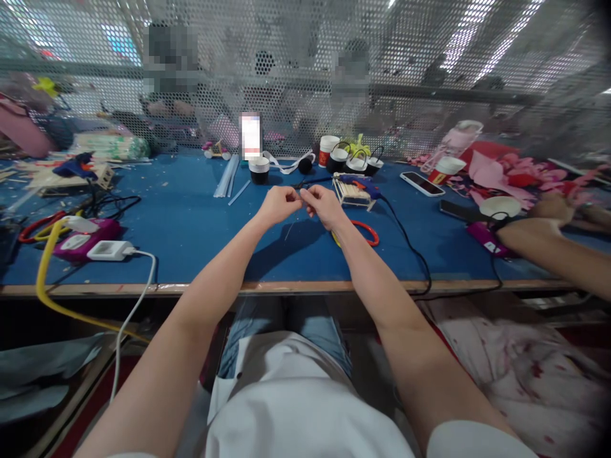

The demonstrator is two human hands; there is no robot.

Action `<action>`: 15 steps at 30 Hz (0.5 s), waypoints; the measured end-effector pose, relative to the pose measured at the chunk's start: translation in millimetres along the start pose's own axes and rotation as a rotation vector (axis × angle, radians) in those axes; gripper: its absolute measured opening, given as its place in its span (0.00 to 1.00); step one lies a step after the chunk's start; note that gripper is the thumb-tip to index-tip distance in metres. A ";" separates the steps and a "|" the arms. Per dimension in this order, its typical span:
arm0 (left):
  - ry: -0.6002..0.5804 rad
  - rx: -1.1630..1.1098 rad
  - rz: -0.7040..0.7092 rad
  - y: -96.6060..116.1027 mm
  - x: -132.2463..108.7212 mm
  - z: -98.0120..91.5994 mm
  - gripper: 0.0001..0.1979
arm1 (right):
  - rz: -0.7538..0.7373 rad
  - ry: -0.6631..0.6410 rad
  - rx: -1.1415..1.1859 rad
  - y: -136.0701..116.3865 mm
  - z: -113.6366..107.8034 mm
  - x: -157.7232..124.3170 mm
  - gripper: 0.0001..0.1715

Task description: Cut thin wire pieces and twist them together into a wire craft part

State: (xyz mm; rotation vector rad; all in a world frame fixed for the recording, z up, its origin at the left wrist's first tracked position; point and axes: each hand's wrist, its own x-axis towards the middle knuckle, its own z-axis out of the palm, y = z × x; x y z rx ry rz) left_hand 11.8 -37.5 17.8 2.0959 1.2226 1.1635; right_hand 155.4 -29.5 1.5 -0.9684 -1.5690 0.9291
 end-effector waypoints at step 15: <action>-0.101 -0.362 -0.084 -9.9 3.7 2.0 0.08 | -0.003 0.018 0.012 -2.6 -5.6 1.1 0.20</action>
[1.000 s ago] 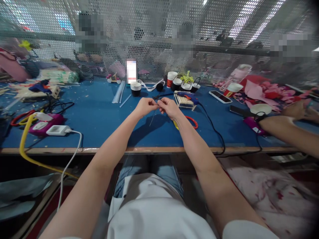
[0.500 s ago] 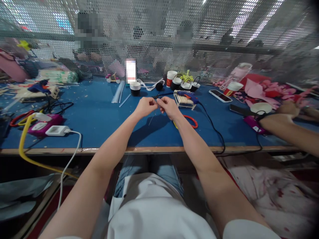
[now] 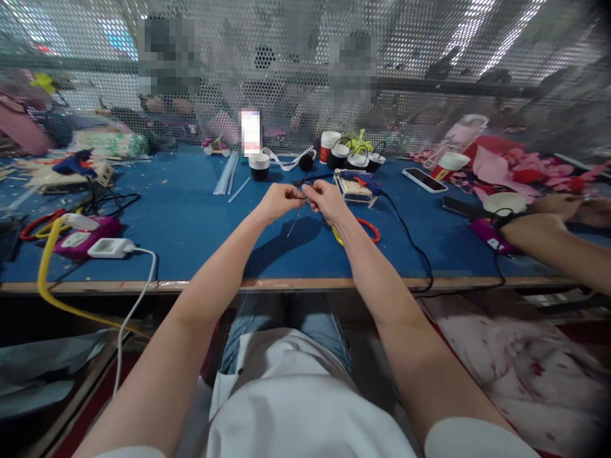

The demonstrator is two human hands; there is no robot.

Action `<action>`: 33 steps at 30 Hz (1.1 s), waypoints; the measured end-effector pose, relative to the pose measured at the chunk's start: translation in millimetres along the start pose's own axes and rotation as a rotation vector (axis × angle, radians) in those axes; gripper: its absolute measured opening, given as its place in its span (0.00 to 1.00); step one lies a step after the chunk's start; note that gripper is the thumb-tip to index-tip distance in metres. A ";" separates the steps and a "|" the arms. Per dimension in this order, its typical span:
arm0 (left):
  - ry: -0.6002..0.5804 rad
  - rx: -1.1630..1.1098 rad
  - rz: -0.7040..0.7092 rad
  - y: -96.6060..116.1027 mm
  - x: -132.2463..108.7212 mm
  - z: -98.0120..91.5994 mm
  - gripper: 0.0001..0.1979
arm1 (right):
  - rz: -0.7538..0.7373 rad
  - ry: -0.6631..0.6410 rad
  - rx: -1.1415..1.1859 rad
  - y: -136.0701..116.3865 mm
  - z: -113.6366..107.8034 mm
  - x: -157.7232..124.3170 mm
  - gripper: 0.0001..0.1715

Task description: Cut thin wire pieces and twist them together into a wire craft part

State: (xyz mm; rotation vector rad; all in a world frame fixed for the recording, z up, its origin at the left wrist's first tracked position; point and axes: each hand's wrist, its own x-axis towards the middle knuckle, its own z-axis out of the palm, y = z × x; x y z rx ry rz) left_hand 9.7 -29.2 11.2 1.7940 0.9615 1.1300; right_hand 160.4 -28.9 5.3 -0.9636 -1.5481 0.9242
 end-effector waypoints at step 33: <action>-0.030 -0.020 -0.042 1.8 -1.9 4.4 0.04 | -0.009 0.042 -0.199 -9.6 3.4 -4.6 0.22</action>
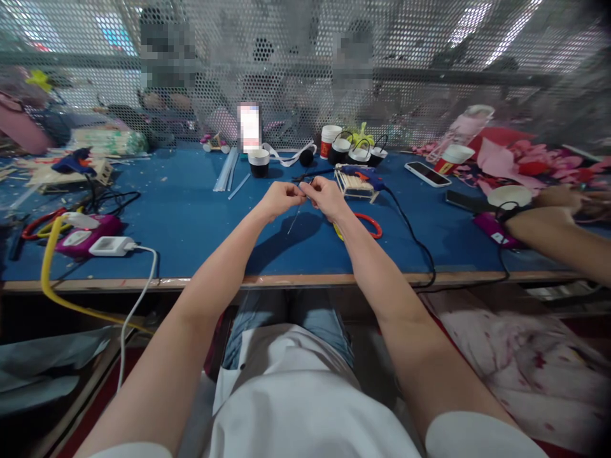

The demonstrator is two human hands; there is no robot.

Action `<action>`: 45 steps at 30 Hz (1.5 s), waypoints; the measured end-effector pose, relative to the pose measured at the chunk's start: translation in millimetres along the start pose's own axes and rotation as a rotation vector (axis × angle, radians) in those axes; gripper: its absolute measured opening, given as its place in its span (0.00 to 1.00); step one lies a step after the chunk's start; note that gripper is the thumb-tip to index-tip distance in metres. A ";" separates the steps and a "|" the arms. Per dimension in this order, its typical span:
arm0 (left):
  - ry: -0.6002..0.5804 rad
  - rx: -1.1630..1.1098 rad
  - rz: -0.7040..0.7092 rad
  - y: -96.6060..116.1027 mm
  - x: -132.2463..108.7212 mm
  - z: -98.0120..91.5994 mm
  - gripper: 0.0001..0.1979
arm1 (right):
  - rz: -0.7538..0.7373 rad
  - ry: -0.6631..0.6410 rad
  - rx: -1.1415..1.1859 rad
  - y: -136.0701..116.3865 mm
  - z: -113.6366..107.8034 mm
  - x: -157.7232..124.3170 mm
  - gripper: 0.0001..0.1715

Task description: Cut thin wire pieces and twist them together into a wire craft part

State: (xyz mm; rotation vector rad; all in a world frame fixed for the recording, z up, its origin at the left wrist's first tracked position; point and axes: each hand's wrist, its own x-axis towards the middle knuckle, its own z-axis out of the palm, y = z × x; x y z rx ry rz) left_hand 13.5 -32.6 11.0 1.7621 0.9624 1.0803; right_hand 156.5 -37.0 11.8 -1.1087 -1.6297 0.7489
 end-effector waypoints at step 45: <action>0.004 0.075 0.052 -6.9 1.8 -0.4 0.05 | 0.024 -0.074 0.126 9.0 -1.8 2.9 0.20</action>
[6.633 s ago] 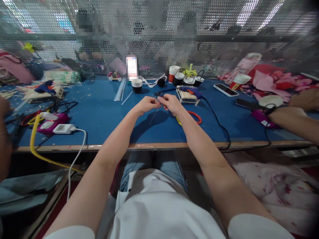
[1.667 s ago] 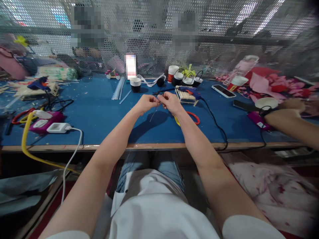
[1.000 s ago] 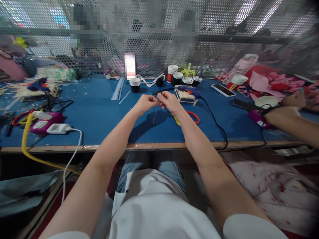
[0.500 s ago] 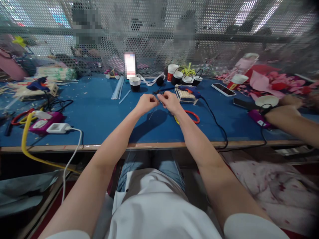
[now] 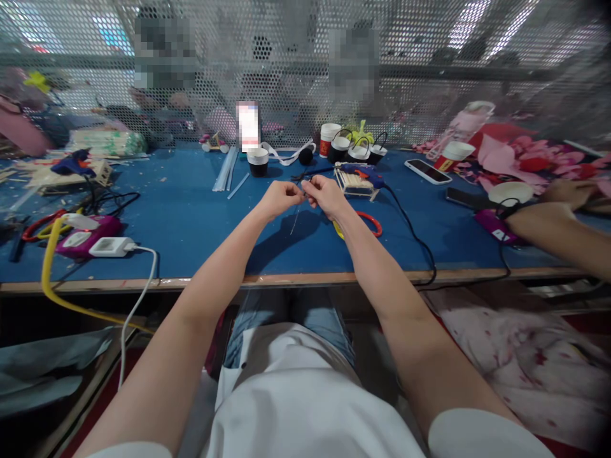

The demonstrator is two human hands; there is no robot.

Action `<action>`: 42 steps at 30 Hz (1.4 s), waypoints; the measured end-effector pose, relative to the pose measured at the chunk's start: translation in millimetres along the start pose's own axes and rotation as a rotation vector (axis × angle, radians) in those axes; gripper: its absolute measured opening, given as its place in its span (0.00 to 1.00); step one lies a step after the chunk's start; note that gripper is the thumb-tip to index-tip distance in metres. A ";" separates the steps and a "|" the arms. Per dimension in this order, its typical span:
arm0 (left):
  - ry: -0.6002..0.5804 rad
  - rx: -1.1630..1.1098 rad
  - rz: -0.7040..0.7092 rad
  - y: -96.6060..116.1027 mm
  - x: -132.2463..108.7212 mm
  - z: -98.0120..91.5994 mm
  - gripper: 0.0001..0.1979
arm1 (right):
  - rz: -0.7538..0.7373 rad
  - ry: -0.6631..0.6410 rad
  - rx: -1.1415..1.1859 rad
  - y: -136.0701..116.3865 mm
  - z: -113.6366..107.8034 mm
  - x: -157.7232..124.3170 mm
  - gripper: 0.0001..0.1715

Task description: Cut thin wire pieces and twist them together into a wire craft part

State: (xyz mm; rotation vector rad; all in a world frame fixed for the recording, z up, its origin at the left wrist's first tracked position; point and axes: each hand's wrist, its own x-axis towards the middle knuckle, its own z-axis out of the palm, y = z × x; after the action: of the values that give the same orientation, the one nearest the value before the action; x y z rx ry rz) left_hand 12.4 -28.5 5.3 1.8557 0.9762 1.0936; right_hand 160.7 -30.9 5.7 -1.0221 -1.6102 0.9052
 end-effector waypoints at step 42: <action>0.063 0.240 0.038 -7.5 3.7 -2.2 0.07 | -0.016 0.048 -0.148 -5.6 -0.2 -2.5 0.16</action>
State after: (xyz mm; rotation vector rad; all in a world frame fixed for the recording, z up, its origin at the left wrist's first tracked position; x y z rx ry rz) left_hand 10.0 -21.6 0.7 2.0485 1.1560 1.1023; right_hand 160.3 -35.3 10.0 -1.1232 -1.6614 0.7540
